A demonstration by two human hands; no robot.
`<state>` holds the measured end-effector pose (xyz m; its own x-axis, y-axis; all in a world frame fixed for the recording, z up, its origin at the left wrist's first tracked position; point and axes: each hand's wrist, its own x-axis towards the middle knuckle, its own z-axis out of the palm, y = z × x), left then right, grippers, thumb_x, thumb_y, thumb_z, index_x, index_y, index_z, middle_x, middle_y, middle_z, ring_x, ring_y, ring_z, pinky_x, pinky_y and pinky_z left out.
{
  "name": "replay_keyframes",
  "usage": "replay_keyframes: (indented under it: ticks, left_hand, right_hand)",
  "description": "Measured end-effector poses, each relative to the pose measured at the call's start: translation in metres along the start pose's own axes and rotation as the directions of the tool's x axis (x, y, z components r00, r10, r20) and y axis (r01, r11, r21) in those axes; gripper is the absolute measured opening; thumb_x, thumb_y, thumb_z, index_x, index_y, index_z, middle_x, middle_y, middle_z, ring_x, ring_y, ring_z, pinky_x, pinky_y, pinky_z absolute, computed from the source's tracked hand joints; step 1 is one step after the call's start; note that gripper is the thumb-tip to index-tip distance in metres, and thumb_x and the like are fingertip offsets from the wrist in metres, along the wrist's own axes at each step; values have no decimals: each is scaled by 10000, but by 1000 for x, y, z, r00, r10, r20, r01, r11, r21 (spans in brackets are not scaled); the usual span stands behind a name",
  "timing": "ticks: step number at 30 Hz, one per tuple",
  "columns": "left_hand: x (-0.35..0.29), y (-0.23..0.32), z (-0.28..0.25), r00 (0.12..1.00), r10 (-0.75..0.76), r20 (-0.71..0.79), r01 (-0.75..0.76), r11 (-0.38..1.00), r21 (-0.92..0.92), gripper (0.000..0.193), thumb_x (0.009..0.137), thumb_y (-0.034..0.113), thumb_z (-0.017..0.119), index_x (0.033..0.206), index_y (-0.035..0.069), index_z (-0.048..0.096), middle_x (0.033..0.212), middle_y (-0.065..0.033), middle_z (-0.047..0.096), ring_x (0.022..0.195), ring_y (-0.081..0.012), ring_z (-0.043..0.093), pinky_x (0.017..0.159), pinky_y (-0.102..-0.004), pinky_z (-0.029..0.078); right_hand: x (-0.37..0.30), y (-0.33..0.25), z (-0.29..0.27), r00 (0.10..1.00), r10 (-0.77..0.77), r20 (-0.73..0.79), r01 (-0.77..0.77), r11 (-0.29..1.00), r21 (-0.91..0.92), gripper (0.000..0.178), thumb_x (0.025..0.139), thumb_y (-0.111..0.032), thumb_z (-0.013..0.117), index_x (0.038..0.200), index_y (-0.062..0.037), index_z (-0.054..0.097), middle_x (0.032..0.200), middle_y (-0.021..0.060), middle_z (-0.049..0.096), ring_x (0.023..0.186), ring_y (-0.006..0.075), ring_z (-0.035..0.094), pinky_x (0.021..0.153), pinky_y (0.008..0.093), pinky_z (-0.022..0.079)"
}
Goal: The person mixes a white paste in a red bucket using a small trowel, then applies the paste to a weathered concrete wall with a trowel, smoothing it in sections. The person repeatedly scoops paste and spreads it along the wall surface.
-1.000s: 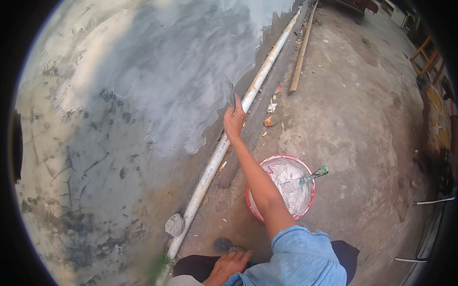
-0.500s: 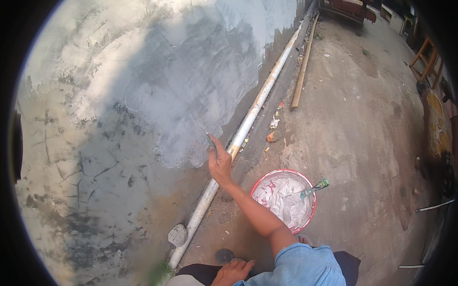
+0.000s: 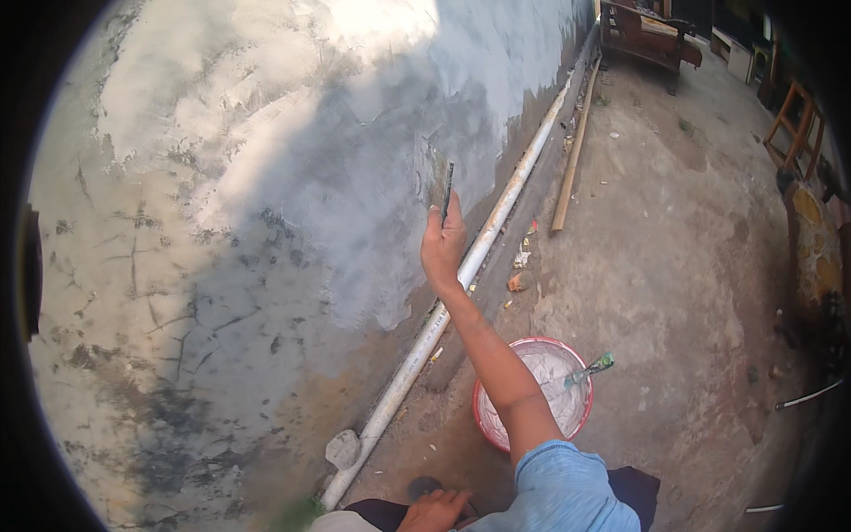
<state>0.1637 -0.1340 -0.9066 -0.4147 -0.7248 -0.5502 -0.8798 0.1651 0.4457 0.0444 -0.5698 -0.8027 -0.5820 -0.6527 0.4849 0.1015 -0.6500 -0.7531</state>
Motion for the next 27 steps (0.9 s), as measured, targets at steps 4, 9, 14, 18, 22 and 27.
replay_keyframes:
  ticks: [4, 9, 14, 18, 22, 27]
  left_hand:
    - [5, -17, 8, 980, 116, -163, -101, 990, 100, 661, 762, 467, 730, 1282, 88, 576, 1200, -208, 620, 1114, -391, 588, 946, -540, 460]
    - [7, -8, -1, 997, 33, -67, -26, 994, 109, 669, 767, 474, 727, 1291, 89, 568, 1199, -207, 623, 1113, -394, 591, 948, -536, 461]
    - [12, 8, -13, 999, 24, -24, -21, 992, 126, 677, 772, 481, 724, 1301, 90, 561, 1198, -207, 627, 1111, -397, 595, 950, -533, 462]
    - [8, 11, -18, 1000, 4, -26, 0, 990, 143, 683, 776, 486, 721, 1308, 91, 556, 1197, -207, 629, 1110, -399, 598, 951, -530, 463]
    - [8, 9, -15, 999, 19, -32, -14, 990, 140, 690, 780, 492, 719, 1316, 91, 550, 1196, -206, 632, 1109, -402, 601, 953, -527, 464]
    - [12, 6, -10, 996, 42, -72, -30, 987, 159, 697, 787, 498, 715, 1327, 93, 540, 1181, -203, 640, 1099, -403, 609, 945, -521, 471]
  right_hand:
    - [123, 2, 33, 995, -55, -89, 37, 980, -194, 465, 946, -47, 445, 1406, -42, 516, 766, 70, 576, 568, 100, 438, 556, 308, 395]
    - [89, -34, 73, 968, -195, 161, 234, 931, -279, 564, 848, 40, 477, 1403, -51, 524, 1178, 225, 626, 807, 247, 619, 703, 340, 490]
    - [-33, -50, 73, 829, -434, 354, 485, 872, -68, 655, 748, 158, 489, 1365, -54, 553, 1370, 208, 561, 1307, 384, 494, 1046, 402, 466]
    - [-13, -76, 35, 838, -407, 363, 420, 906, 45, 581, 803, 152, 464, 1330, -54, 596, 1258, 170, 653, 1048, 287, 691, 875, 357, 547]
    - [102, -39, 28, 997, 1, 76, 15, 979, -203, 473, 884, -17, 449, 1337, -16, 587, 675, 51, 573, 496, 101, 410, 505, 316, 367]
    - [137, -14, 44, 998, 50, 39, -39, 969, -244, 518, 854, -42, 464, 1357, -49, 586, 635, 37, 526, 528, 104, 453, 537, 300, 403]
